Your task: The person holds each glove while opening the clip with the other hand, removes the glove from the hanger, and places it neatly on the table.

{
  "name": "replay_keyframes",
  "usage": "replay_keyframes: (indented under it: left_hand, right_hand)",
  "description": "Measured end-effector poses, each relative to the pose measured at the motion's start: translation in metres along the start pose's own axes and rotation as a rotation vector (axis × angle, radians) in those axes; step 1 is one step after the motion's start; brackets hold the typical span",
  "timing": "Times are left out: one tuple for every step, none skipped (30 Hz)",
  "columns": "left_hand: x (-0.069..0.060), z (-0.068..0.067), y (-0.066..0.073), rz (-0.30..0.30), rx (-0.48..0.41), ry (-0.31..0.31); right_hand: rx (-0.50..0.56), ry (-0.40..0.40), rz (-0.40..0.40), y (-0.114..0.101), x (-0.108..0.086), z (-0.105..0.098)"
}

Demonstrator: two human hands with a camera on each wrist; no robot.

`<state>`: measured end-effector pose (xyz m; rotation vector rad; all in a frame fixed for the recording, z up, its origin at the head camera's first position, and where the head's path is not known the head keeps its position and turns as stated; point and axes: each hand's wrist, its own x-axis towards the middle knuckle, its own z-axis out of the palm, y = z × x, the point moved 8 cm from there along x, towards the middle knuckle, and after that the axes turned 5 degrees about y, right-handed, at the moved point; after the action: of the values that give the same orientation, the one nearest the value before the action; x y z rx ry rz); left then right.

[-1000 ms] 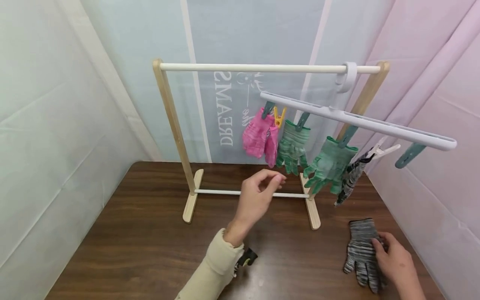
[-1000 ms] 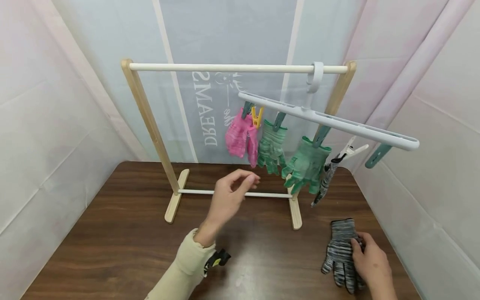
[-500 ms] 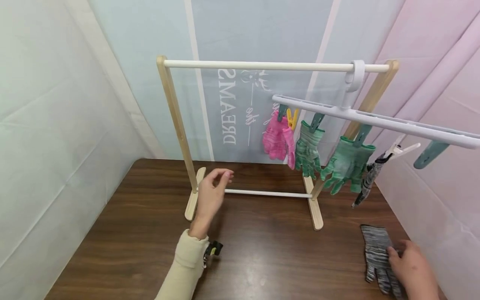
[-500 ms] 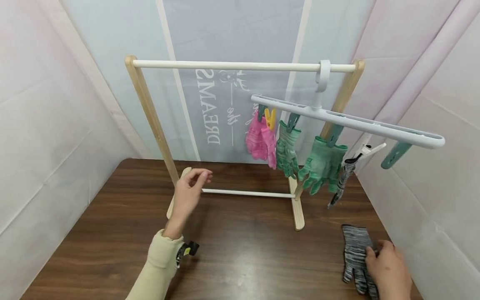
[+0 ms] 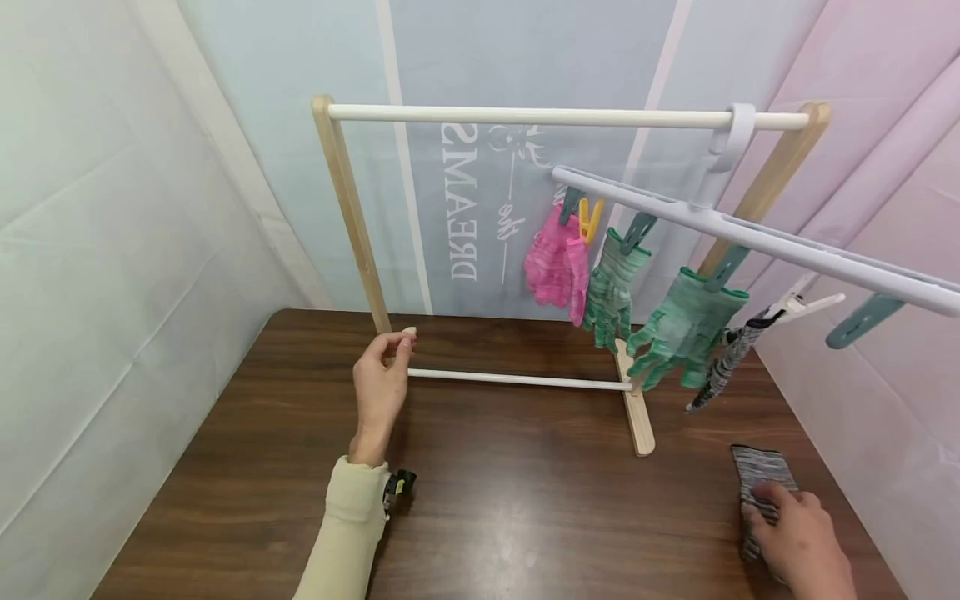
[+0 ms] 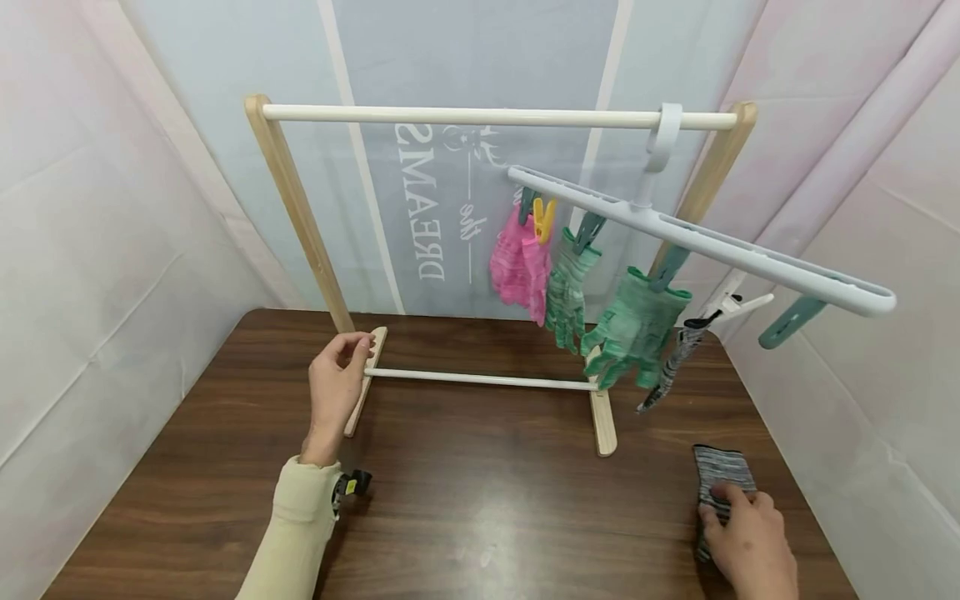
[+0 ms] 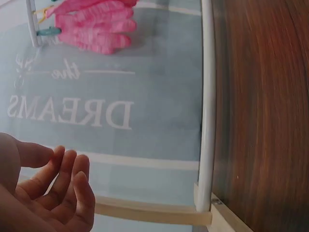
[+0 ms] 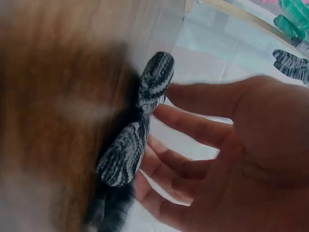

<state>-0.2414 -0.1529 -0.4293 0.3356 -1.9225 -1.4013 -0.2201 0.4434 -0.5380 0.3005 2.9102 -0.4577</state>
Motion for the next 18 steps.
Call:
replay_keyframes:
  left_hand:
    - [0.001, -0.002, -0.001, 0.001, 0.005, 0.012]
    - [0.001, -0.005, -0.003, 0.003, 0.010, 0.026]
    - [0.002, -0.008, -0.004, 0.002, 0.012, 0.042]
    - [0.004, -0.009, -0.006, 0.003, 0.009, 0.050]
    - [0.006, -0.011, -0.008, 0.004, 0.010, 0.062]
    - [0.009, -0.013, -0.011, 0.002, 0.009, 0.074]
    - [0.011, -0.015, -0.013, 0.001, 0.014, 0.088]
    - [0.014, -0.017, -0.015, -0.001, 0.018, 0.100]
    - [0.017, -0.018, -0.017, -0.004, 0.024, 0.108]
    - [0.020, -0.019, -0.019, -0.010, 0.031, 0.112]
    - [0.023, -0.019, -0.021, -0.018, 0.040, 0.111]
    - [0.025, -0.019, -0.024, -0.026, 0.047, 0.105]
    - [0.028, -0.018, -0.027, -0.036, 0.057, 0.094]
    - [0.030, -0.016, -0.029, -0.047, 0.068, 0.077]
    - [0.033, -0.014, -0.032, -0.056, 0.079, 0.057]
    - [0.035, -0.012, -0.035, -0.065, 0.084, 0.034]
    - [0.038, -0.010, -0.037, -0.071, 0.089, 0.011]
    - [0.040, -0.007, -0.040, -0.075, 0.090, -0.013]
  right_hand:
    - [-0.009, -0.020, -0.011, 0.000, 0.003, 0.002]
    - [-0.015, -0.030, -0.021, 0.001, 0.005, 0.003]
    - [-0.015, -0.033, -0.028, 0.001, 0.008, 0.004]
    - [-0.009, -0.031, -0.022, 0.001, 0.008, 0.005]
    - [-0.003, -0.025, -0.016, 0.002, 0.009, 0.006]
    - [0.005, -0.019, -0.011, 0.002, 0.009, 0.006]
    - [0.011, -0.014, -0.008, 0.002, 0.009, 0.006]
    - [0.015, -0.008, -0.007, 0.002, 0.009, 0.006]
    - [0.017, 0.001, -0.004, 0.002, 0.009, 0.006]
    - [0.019, 0.005, 0.004, 0.003, 0.008, 0.005]
    - [0.020, 0.010, 0.012, 0.003, 0.008, 0.005]
    - [0.022, 0.015, 0.021, 0.004, 0.007, 0.005]
    - [0.023, 0.020, 0.031, 0.005, 0.006, 0.005]
    - [0.026, 0.028, 0.042, 0.005, 0.005, 0.005]
    - [0.028, 0.035, 0.051, 0.006, 0.004, 0.005]
    - [0.030, 0.043, 0.057, 0.006, 0.003, 0.006]
    - [0.033, 0.051, 0.062, 0.006, 0.002, 0.006]
    - [0.035, 0.061, 0.064, 0.006, 0.001, 0.006]
